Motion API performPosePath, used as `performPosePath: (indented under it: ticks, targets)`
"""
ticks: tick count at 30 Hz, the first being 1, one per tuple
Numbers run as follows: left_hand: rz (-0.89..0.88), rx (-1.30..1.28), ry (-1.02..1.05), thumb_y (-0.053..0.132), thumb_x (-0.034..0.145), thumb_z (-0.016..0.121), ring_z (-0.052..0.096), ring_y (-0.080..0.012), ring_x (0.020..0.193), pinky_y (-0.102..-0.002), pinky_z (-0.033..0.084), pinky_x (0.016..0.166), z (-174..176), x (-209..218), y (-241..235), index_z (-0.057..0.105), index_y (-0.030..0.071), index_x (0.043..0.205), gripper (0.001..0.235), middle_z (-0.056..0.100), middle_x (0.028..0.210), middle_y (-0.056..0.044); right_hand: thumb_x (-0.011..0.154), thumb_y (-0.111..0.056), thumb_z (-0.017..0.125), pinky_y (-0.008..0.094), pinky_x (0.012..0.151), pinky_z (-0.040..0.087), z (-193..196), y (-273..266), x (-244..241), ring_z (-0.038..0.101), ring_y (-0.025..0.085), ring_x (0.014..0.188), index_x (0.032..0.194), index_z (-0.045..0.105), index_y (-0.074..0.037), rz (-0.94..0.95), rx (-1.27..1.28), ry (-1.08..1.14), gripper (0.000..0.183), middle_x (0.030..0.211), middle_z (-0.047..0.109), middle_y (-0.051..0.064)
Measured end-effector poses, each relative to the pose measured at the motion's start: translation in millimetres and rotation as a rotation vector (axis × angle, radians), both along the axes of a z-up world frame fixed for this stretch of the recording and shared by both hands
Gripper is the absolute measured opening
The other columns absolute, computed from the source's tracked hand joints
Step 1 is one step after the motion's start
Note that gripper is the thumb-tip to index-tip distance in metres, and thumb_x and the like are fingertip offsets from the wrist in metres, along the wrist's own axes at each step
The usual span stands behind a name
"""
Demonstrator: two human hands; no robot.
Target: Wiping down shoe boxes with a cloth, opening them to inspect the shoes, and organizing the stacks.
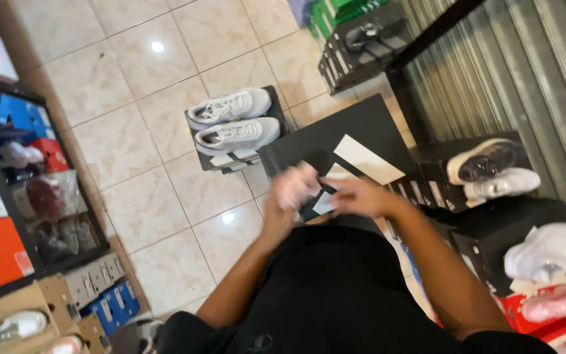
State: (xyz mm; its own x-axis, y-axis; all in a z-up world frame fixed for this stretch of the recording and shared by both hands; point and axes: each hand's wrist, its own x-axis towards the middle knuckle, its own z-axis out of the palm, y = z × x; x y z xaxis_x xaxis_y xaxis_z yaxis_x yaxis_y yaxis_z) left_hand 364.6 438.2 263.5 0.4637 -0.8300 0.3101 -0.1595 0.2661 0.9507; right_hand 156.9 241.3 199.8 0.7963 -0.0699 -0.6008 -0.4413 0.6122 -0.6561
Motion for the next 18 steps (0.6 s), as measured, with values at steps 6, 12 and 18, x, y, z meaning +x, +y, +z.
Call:
performPosePath:
  ticks: [6, 12, 18]
  targets:
    - [0.536, 0.219, 0.676, 0.039, 0.101, 0.065, 0.03, -0.0413, 0.146, -0.051, 0.023, 0.121, -160, -17, 0, 0.01, -0.002, 0.16, 0.091, 0.019, 0.162, -0.033, 0.078, -0.056, 0.083, 0.06, 0.12, 0.028, 9, -116, 9, 0.035, 0.05, 0.144, 0.163, 0.024, -0.009, -0.188, -1.518, 0.421, 0.113, 0.157, 0.035, 0.029]
    - [0.338, 0.516, 0.696, 0.067, 0.105, 0.032, 0.056, -0.0261, 0.047, -0.031, 0.04, 0.035, -205, -42, -25, 0.006, 0.009, 0.162, 0.086, 0.062, 0.111, -0.033, 0.064, -0.077, 0.082, 0.05, 0.11, 0.045, -14, -137, 11, 0.054, 0.033, 0.134, 0.154, 0.039, -0.038, 0.05, -1.129, 0.727, 0.107, 0.146, 0.057, 0.013]
    - [0.616, 0.364, 0.552, 0.038, 0.112, 0.041, 0.028, -0.0307, 0.152, -0.043, 0.024, 0.124, -183, 21, -78, 0.023, 0.005, 0.16, 0.061, 0.023, 0.165, -0.025, 0.076, -0.071, 0.077, 0.055, 0.111, 0.044, 21, -116, 19, 0.053, 0.038, 0.135, 0.156, 0.034, -0.028, 0.03, -1.099, 0.693, 0.101, 0.146, 0.055, 0.021]
